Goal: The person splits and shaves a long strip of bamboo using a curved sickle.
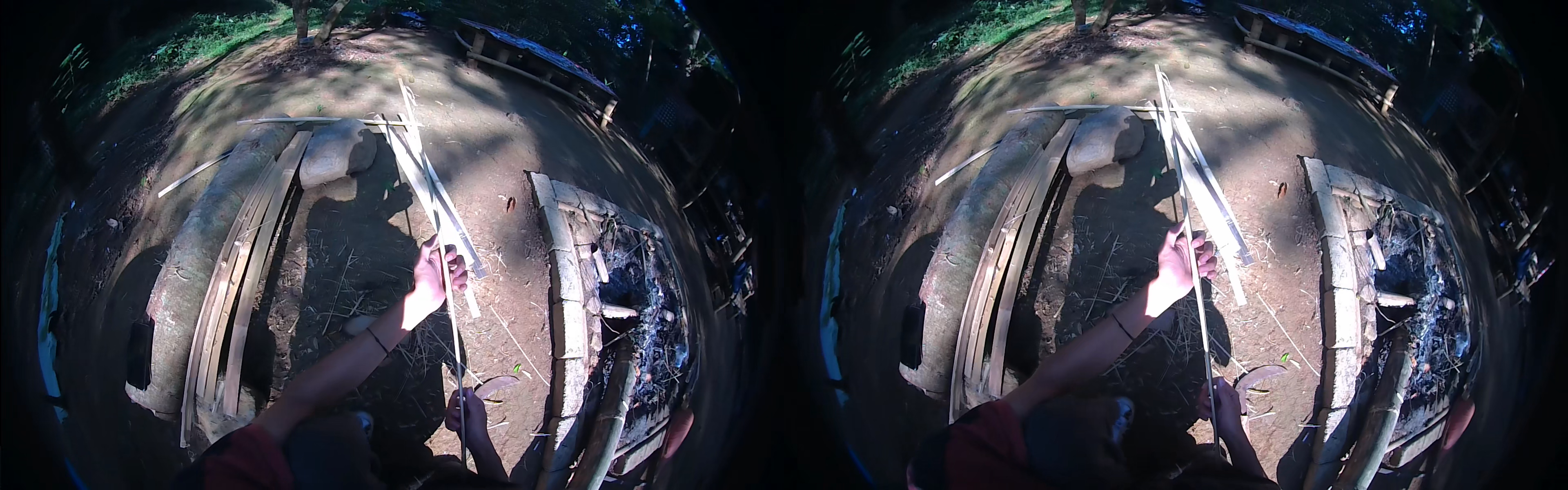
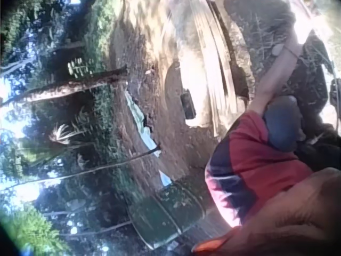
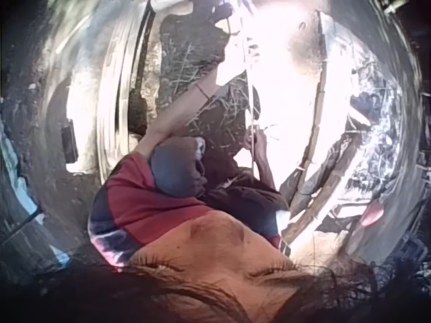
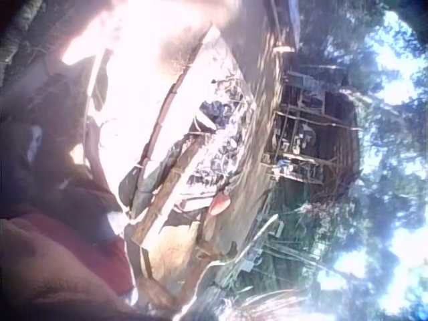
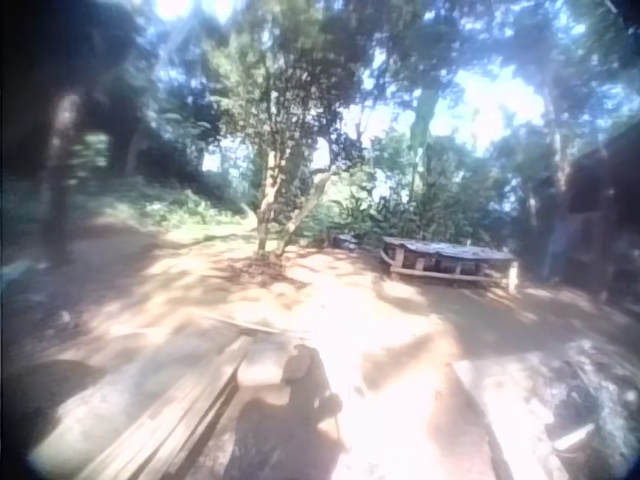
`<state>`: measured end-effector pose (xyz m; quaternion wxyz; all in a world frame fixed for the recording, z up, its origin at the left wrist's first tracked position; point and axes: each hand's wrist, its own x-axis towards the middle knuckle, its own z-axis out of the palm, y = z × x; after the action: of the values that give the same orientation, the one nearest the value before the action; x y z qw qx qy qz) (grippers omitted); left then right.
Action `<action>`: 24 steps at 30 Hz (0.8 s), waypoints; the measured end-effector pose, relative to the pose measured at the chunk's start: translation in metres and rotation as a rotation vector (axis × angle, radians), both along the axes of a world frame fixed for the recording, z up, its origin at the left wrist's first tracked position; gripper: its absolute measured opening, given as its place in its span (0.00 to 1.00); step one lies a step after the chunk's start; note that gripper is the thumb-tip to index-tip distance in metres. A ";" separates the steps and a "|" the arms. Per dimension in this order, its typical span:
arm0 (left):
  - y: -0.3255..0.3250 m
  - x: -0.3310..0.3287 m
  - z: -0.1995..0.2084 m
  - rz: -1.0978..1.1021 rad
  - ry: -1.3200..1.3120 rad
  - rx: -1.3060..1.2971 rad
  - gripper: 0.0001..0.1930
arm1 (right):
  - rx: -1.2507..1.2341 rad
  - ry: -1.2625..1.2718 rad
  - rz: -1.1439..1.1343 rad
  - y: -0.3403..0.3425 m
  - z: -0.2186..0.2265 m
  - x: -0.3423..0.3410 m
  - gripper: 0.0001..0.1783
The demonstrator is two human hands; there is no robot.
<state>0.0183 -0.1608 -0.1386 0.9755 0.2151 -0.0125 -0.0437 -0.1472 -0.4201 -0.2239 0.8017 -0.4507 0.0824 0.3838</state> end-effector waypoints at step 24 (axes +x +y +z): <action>0.217 0.063 -0.019 0.398 0.375 0.525 0.52 | -0.968 -1.163 0.034 -0.079 -0.041 0.009 0.15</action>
<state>0.0809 0.0561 -0.1573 0.8620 0.4443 0.2198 0.1063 -0.1377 -0.4992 -0.2648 0.4227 -0.8834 -0.2014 0.0177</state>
